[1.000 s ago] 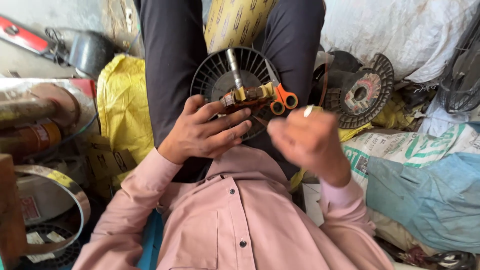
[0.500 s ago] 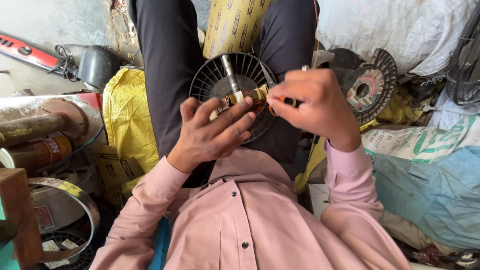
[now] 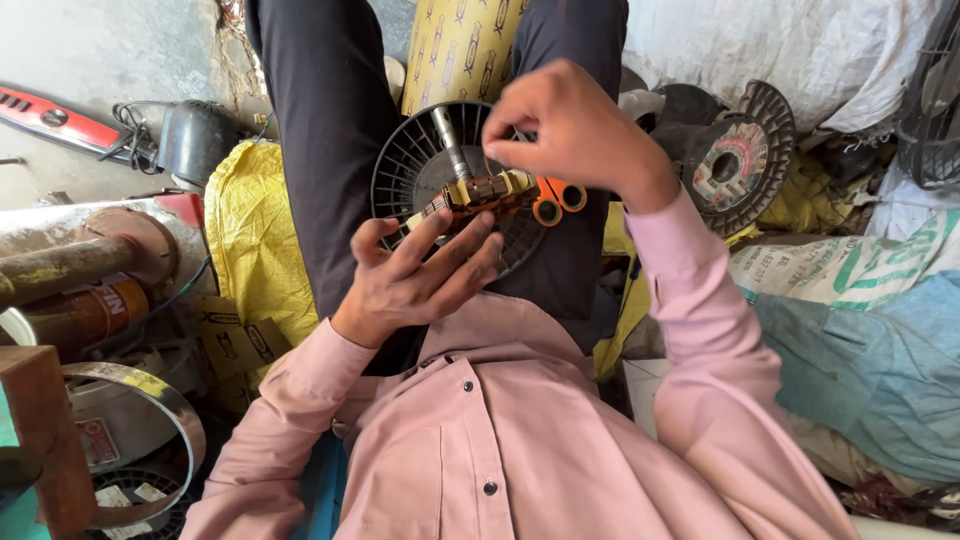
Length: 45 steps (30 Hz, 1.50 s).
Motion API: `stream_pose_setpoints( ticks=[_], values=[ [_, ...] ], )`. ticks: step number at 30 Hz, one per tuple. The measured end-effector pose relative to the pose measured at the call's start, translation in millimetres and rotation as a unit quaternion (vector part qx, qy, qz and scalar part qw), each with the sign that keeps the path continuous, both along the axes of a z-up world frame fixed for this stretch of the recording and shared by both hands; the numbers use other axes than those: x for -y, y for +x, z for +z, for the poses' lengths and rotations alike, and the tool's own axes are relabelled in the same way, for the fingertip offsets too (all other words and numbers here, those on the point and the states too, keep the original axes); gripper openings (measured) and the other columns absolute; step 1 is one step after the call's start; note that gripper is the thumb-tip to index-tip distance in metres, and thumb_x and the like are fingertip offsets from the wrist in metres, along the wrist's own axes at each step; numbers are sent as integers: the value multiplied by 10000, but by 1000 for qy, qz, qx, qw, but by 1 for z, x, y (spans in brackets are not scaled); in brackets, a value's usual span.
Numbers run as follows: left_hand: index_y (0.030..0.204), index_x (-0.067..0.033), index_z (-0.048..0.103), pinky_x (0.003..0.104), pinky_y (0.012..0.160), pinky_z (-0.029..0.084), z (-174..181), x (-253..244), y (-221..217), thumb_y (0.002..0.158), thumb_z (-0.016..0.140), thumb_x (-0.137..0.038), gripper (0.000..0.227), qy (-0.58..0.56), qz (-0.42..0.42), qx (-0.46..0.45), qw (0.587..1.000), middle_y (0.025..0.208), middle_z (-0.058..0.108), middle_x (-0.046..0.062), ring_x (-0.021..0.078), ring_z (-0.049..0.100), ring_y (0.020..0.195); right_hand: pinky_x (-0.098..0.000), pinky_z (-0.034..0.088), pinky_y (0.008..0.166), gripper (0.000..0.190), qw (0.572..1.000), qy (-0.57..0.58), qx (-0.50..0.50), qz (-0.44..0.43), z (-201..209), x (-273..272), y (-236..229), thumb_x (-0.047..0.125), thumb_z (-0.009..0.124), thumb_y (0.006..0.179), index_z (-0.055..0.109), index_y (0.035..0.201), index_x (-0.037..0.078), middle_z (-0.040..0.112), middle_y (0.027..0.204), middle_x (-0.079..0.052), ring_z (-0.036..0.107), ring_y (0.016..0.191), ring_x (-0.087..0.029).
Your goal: Manually repairing or rewinding an electrical fan motor stator using wires and hand tools.
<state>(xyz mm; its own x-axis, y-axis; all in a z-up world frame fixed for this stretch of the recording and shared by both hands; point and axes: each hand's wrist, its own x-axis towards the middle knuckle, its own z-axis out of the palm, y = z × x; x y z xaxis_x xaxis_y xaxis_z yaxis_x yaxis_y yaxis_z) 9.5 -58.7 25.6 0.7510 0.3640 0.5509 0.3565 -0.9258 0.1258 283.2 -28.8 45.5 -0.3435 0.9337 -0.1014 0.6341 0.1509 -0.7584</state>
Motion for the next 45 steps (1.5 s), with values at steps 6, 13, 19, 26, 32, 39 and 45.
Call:
stream_pose_setpoints(
  ticks=[6, 13, 19, 26, 32, 39, 45],
  values=[
    [1446, -100, 614, 460, 1143, 318, 8, -54, 11, 1045, 428, -572, 647, -382, -72, 107, 915, 1363, 656, 31, 301, 507, 1298, -268, 520, 624, 154, 985, -114, -95, 89, -45, -41, 2, 155, 790, 843, 798, 937, 34, 753, 797, -55, 660, 662, -126],
    [1477, 34, 489, 455, 1186, 342, -22, -49, 1, 1097, 369, -565, 720, -529, -99, 131, 832, 1385, 704, 128, 334, 523, 1280, -287, 541, 676, 109, 999, -3, -25, 41, 34, -23, -31, 124, 771, 900, 795, 935, 23, 739, 812, -76, 679, 696, -142],
    [1420, 31, 510, 404, 1169, 445, -26, -44, -4, 1125, 380, -583, 694, -700, -145, 294, 635, 1355, 676, 227, 360, 623, 1307, -327, 475, 514, 133, 988, 106, 109, -11, 68, 41, -68, 90, 774, 931, 746, 808, 51, 642, 653, -68, 615, 538, -165],
    [1204, -132, 628, 413, 957, 408, -11, -24, -11, 1047, 597, -348, 269, -237, -67, 229, 942, 1266, 736, 40, 220, 611, 1022, -384, 430, 520, 38, 981, 126, 140, -44, 72, 92, -72, 79, 772, 849, 744, 866, 59, 541, 666, -71, 577, 563, -243],
    [1310, -220, 667, 412, 930, 406, -9, -2, -9, 971, 706, -296, 349, -112, -110, 42, 987, 1390, 681, -33, 199, 560, 1164, -395, 376, 492, 271, 976, 161, 121, -86, 75, 79, -37, 66, 800, 905, 634, 692, 44, 498, 604, -85, 526, 519, -239],
    [1333, -182, 662, 420, 938, 376, -11, 6, -4, 1033, 740, -352, 353, -100, -60, 24, 993, 1326, 697, 28, 198, 564, 1185, -349, 508, 663, 85, 978, 187, 93, -5, -14, 5, 0, 153, 816, 954, 782, 914, 86, 702, 817, -64, 667, 721, -215],
    [1416, -68, 597, 454, 1132, 323, 18, -49, 13, 1070, 394, -498, 588, -377, -78, 138, 912, 1318, 689, 93, 341, 520, 1226, -317, 554, 705, 70, 988, 150, 9, 32, -43, -33, 2, 150, 783, 961, 795, 946, 83, 753, 889, -62, 701, 745, -181]
  ],
)
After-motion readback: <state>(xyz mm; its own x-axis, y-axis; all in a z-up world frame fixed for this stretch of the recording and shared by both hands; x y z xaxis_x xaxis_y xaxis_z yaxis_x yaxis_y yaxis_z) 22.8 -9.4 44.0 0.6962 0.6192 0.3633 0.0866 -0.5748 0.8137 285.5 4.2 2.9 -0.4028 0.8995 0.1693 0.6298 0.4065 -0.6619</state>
